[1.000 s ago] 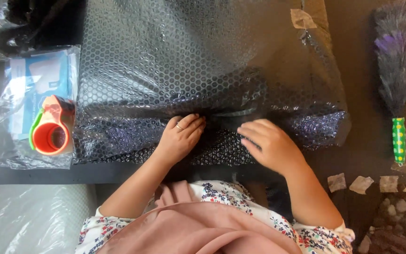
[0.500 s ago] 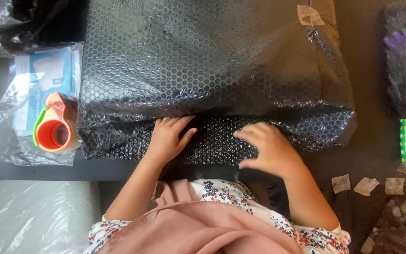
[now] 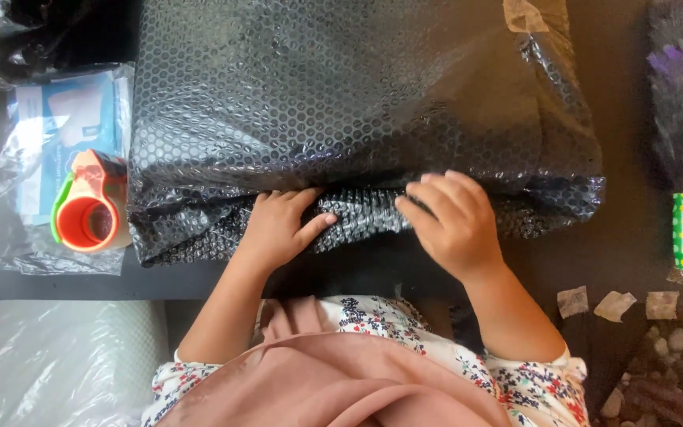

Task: Dusting a blue bag and wrapping it in black bubble wrap, then sealing it with tape.

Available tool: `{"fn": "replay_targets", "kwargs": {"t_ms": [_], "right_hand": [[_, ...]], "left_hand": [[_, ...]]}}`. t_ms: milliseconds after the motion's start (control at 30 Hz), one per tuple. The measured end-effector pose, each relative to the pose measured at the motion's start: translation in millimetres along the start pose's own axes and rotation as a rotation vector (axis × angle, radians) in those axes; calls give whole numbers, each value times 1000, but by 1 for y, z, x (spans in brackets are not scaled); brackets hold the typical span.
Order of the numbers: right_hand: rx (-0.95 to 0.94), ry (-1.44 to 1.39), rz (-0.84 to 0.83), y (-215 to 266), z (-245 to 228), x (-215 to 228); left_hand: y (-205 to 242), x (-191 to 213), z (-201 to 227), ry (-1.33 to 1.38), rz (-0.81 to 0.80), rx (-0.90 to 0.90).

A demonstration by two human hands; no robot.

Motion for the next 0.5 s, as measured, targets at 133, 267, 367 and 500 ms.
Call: {"fn": "replay_targets", "kwargs": {"t_ms": [133, 267, 367, 500], "right_hand": [[-60, -29, 99, -12, 15, -2], [-170, -105, 104, -15, 24, -2], [-205, -113, 85, -11, 27, -9], [-243, -152, 60, -7, 34, -15]], "left_hand": [[1, -3, 0, -30, -99, 33], [11, -8, 4, -70, -163, 31], [25, -7, 19, -155, -142, 7], [42, 10, 38, -184, -84, -39]]}}
Point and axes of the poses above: each hand's wrist, its own y-axis away from the middle knuckle, its own x-axis out of the back of the hand, z = x × y, the point moved 10 cm from there along -y, towards the middle knuckle, and after that the axes turned 11 degrees about -z, right-handed, at the moved point
